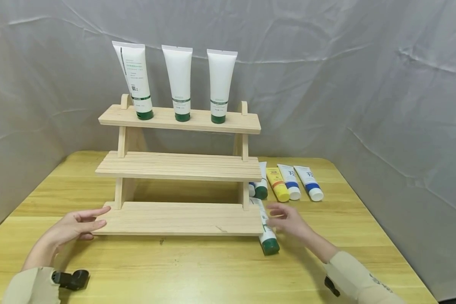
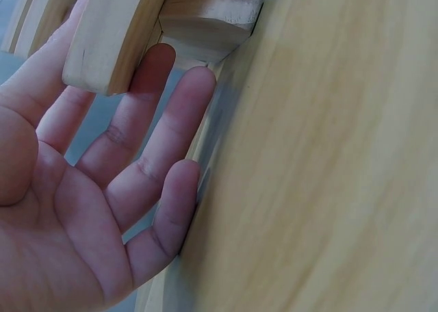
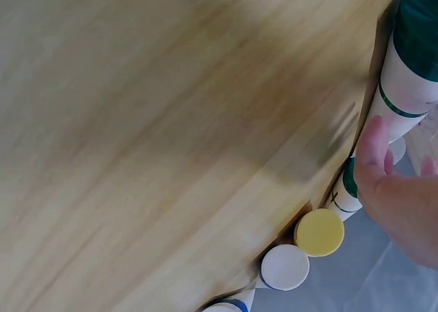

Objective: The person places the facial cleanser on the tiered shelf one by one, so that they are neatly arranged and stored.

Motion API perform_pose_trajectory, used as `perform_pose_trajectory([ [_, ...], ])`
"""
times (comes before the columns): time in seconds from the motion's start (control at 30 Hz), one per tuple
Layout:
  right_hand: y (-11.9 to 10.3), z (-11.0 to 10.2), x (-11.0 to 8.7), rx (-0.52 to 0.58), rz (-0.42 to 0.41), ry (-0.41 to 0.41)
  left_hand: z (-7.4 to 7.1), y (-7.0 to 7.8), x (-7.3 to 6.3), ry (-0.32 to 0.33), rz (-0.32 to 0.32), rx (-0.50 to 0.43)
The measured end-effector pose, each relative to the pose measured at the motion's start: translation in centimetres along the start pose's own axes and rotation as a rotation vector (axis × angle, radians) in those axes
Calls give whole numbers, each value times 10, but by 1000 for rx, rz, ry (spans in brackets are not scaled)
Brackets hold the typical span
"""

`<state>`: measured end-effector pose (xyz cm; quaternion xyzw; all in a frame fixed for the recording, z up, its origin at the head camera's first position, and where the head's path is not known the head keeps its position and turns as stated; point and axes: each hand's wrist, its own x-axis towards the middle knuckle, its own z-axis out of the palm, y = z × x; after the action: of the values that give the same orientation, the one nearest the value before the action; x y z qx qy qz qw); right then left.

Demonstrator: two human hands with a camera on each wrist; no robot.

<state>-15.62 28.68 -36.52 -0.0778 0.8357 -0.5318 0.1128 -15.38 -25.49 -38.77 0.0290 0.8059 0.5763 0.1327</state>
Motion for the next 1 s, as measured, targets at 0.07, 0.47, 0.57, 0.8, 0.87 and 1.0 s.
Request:
perform_pose_trajectory([
  [0.07, 1, 0, 1, -12, 7, -39, 0, 0, 0, 0, -2, -2],
  [0.47, -2, 0, 4, -43, 83, -131, 0, 0, 1, 1, -6, -4],
  [0.57, -4, 1, 5, -13, 126, -115, 0, 0, 0, 2, -7, -1],
  [0.8, -10, 0, 1, 17, 191, -99, 1, 0, -1, -6, -8, 7],
  [0.87, -9, -3, 0, 5, 175, -114, 2, 0, -1, -3, -9, 8],
  [1.0, -8, -9, -4, -29, 121, -173, 1, 1, 0, -2, -11, 5],
])
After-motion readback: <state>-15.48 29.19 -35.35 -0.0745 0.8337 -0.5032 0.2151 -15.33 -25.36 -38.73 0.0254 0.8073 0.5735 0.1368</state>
